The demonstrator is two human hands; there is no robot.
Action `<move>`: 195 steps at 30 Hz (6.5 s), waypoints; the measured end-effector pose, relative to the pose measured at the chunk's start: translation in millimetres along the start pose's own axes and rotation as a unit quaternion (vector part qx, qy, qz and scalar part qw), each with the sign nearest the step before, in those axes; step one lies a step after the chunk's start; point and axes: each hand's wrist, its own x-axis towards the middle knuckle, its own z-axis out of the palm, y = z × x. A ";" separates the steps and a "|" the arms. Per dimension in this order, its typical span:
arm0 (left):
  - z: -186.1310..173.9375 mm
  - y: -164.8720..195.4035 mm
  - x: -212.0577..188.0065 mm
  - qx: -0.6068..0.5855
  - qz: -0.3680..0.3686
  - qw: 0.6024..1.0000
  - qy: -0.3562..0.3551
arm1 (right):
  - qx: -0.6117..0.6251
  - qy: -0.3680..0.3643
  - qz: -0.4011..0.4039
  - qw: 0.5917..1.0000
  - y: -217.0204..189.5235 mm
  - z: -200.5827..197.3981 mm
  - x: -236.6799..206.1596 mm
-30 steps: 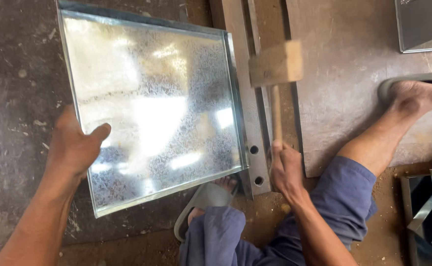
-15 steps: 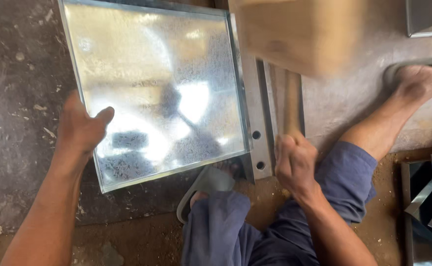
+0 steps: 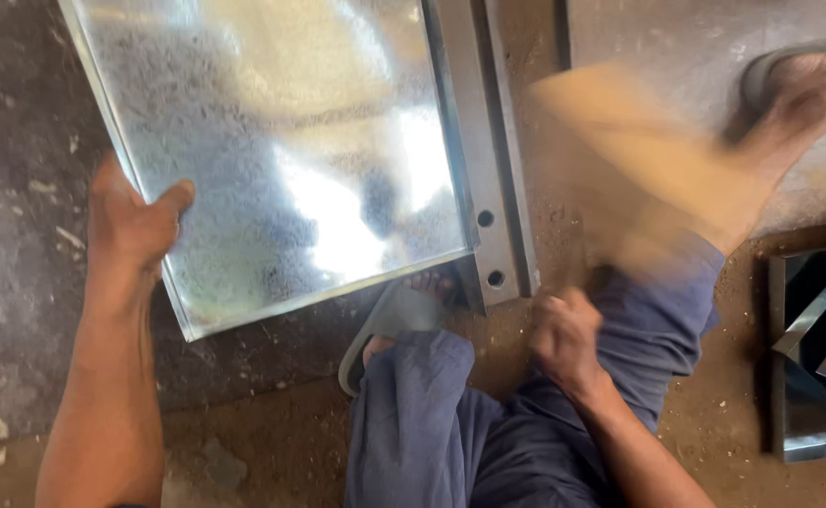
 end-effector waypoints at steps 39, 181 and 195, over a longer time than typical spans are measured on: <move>8.2 -17.3 8.3 -0.040 -0.028 0.999 -0.003 | 0.079 -0.041 0.234 0.968 53.9 33.9 -103.7; 207.0 -50.1 40.4 0.008 0.146 0.989 -0.015 | 0.072 -0.101 0.392 0.912 61.7 41.3 -18.9; 322.1 -43.9 46.9 0.124 0.280 0.947 0.093 | 0.187 0.002 0.278 0.942 4.9 16.1 -63.6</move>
